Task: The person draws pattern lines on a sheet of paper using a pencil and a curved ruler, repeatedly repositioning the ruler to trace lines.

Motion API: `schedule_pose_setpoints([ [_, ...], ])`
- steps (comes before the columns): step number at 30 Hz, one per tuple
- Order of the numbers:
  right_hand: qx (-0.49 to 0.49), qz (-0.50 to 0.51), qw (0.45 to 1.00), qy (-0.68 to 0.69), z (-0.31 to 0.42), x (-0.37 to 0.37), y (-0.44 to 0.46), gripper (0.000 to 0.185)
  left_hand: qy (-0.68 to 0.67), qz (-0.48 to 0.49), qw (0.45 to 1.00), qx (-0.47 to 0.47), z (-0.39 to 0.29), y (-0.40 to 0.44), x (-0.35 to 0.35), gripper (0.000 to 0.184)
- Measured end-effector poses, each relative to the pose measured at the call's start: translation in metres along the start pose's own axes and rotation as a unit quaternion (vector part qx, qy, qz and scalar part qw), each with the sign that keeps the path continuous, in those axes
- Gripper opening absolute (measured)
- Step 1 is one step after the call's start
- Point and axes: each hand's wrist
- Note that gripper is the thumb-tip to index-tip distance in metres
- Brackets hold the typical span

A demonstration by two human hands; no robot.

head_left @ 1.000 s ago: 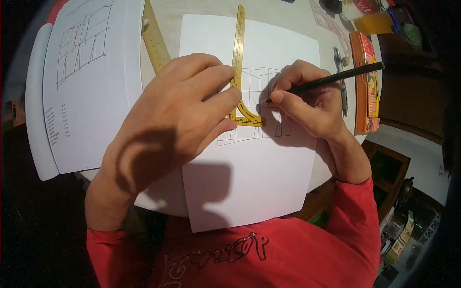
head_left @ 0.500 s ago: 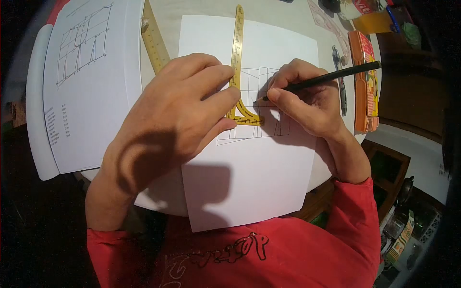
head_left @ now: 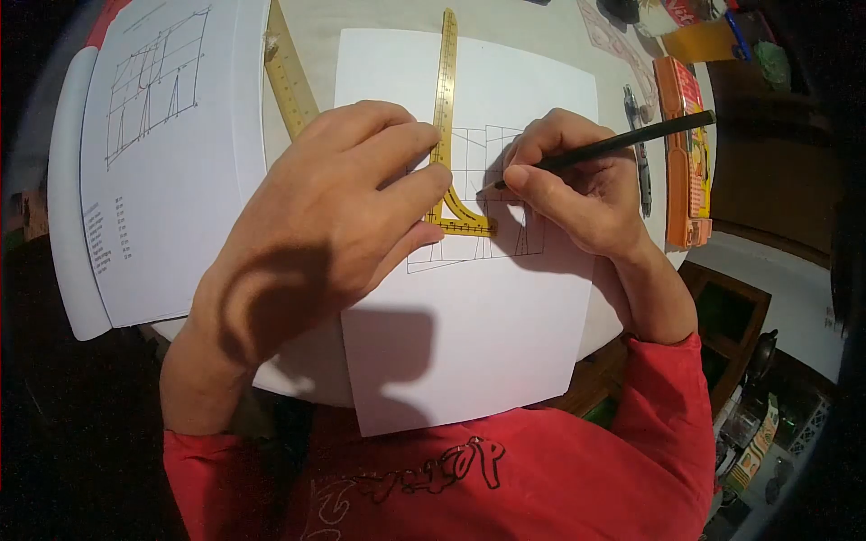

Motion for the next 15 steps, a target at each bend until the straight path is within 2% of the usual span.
schedule_pose_setpoints([
  [4, -0.011, 0.001, 1.0, -0.012, 0.0012, 0.0, -0.0002, 0.003, -0.003, -0.002, 1.0, -0.003, 0.0011, -0.0011, -0.0009, 0.036],
  [9, 0.029, 0.0, 1.0, -0.009, -0.0046, -0.0007, 0.0006, 0.002, 0.004, -0.001, 1.0, -0.001, 0.0015, -0.0019, -0.003, 0.036],
  [15, -0.009, 0.006, 1.0, -0.01, 0.0021, 0.0006, -0.0003, 0.002, -0.004, 0.001, 1.0, 0.001, 0.0, -0.0005, 0.0001, 0.035],
])
Point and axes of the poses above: each hand's wrist, its own y-axis towards the middle knuckle, its own x-axis out of the back of the hand, z = x × y, and after that the axes turned 1 degree about y, right-handed
